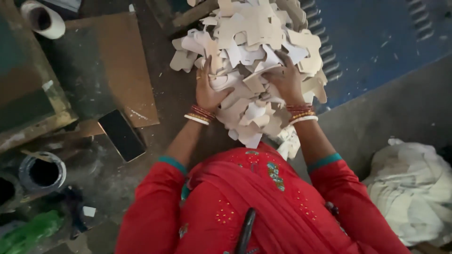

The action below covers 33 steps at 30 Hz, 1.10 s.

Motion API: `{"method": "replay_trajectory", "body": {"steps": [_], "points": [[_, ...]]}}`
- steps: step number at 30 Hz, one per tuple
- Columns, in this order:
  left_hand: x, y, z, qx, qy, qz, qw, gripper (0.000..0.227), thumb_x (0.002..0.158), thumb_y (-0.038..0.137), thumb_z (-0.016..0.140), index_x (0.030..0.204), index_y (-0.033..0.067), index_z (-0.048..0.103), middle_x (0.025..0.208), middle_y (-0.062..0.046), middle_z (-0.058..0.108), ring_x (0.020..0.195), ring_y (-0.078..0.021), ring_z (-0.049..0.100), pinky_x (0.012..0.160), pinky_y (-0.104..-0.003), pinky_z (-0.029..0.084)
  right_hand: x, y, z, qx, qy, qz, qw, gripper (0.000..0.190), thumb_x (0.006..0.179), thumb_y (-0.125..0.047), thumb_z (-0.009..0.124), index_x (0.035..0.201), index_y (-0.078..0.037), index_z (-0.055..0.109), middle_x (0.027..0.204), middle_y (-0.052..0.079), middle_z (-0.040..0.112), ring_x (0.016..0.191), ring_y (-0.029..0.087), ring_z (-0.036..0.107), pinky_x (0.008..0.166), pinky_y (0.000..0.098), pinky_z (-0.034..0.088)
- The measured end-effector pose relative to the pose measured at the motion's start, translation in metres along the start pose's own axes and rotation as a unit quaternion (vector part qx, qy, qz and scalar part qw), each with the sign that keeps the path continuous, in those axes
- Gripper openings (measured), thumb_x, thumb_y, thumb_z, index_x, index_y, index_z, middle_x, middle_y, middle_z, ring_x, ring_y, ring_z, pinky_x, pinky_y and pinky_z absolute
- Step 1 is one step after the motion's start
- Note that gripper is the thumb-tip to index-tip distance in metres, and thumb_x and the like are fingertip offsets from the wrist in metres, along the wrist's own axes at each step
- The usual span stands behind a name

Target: The person sorts a large pile of white, irregularly shaped paper cutouts on a workbench. They repeatedly pick up handfuls of the cutouts, separate them, and stack them into a neat pile in their left hand while continuing to clear the main pile with their right hand.

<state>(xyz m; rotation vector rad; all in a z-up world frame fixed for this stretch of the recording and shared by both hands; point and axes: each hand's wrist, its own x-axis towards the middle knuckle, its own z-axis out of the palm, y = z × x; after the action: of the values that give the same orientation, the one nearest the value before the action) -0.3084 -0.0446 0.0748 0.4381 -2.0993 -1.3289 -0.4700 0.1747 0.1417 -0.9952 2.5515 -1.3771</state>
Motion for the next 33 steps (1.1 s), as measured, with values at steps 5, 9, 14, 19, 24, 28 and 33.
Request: {"method": "replay_trajectory", "body": {"steps": [5,9,14,19,24,28,33], "points": [[0.020,0.045,0.006,-0.008,0.025,0.064,0.998,0.092,0.073,0.012,0.091,0.153,0.0148,0.046,0.142,-0.021,0.061,0.131,-0.0412,0.057,0.113,-0.048,0.048,0.018,-0.045,-0.030,0.049,0.003,0.150,0.987,0.050,0.087,-0.013,0.084,0.132,-0.002,0.067,0.107,0.010,0.076,0.094,0.013,0.070,0.083,0.0296,0.058],[0.045,0.088,0.010,-0.072,-0.023,0.033,0.997,0.082,0.075,0.008,0.085,0.150,0.0197,0.053,0.142,-0.019,0.061,0.120,-0.0348,0.071,0.101,-0.039,0.064,0.028,-0.051,-0.062,0.101,0.019,0.161,0.982,0.040,0.091,-0.008,0.077,0.129,0.002,0.066,0.104,0.004,0.076,0.090,0.011,0.070,0.078,0.0258,0.058],[0.067,0.109,0.063,-0.027,-0.014,0.150,0.988,0.080,0.080,0.012,0.088,0.150,0.0196,0.051,0.143,-0.018,0.062,0.111,-0.0307,0.071,0.090,-0.039,0.063,0.034,-0.034,-0.114,0.084,0.091,0.150,0.981,0.037,0.089,-0.004,0.079,0.125,0.004,0.069,0.107,0.008,0.076,0.091,0.010,0.072,0.078,0.0262,0.061],[0.081,0.106,0.114,-0.026,-0.087,0.161,0.983,0.078,0.082,0.019,0.086,0.151,0.0250,0.050,0.151,-0.030,0.054,0.088,-0.0241,0.075,0.077,-0.036,0.066,0.040,0.052,-0.161,-0.004,0.111,0.052,0.992,0.029,0.098,0.002,0.075,0.127,0.006,0.072,0.114,0.012,0.077,0.099,0.012,0.070,0.086,0.0276,0.059],[0.088,0.035,0.154,0.233,-0.092,0.087,0.964,0.092,0.073,0.043,0.090,0.151,0.0288,0.044,0.112,-0.017,0.073,0.079,-0.0317,0.072,0.066,-0.045,0.059,0.030,0.192,-0.166,-0.031,0.151,0.149,0.977,0.033,0.090,0.000,0.081,0.122,0.006,0.073,0.107,0.014,0.078,0.095,0.015,0.071,0.083,0.0314,0.059],[0.153,0.003,0.126,0.125,-0.106,0.006,0.986,0.097,0.072,0.043,0.090,0.155,0.0305,0.041,0.130,-0.017,0.069,0.097,-0.0318,0.073,0.077,-0.041,0.061,0.041,0.171,-0.164,-0.057,0.138,0.068,0.986,0.038,0.092,0.006,0.072,0.130,0.006,0.070,0.115,0.015,0.078,0.101,0.019,0.074,0.088,0.0339,0.061],[0.151,0.001,0.107,0.230,-0.092,-0.014,0.969,0.102,0.071,0.057,0.094,0.152,0.0261,0.040,0.120,-0.022,0.068,0.103,-0.0428,0.068,0.083,-0.052,0.056,0.025,0.134,-0.183,-0.226,0.118,0.088,0.963,0.040,0.106,0.004,0.051,0.145,-0.002,0.061,0.123,0.014,0.073,0.096,0.015,0.074,0.075,0.0301,0.063]]}}
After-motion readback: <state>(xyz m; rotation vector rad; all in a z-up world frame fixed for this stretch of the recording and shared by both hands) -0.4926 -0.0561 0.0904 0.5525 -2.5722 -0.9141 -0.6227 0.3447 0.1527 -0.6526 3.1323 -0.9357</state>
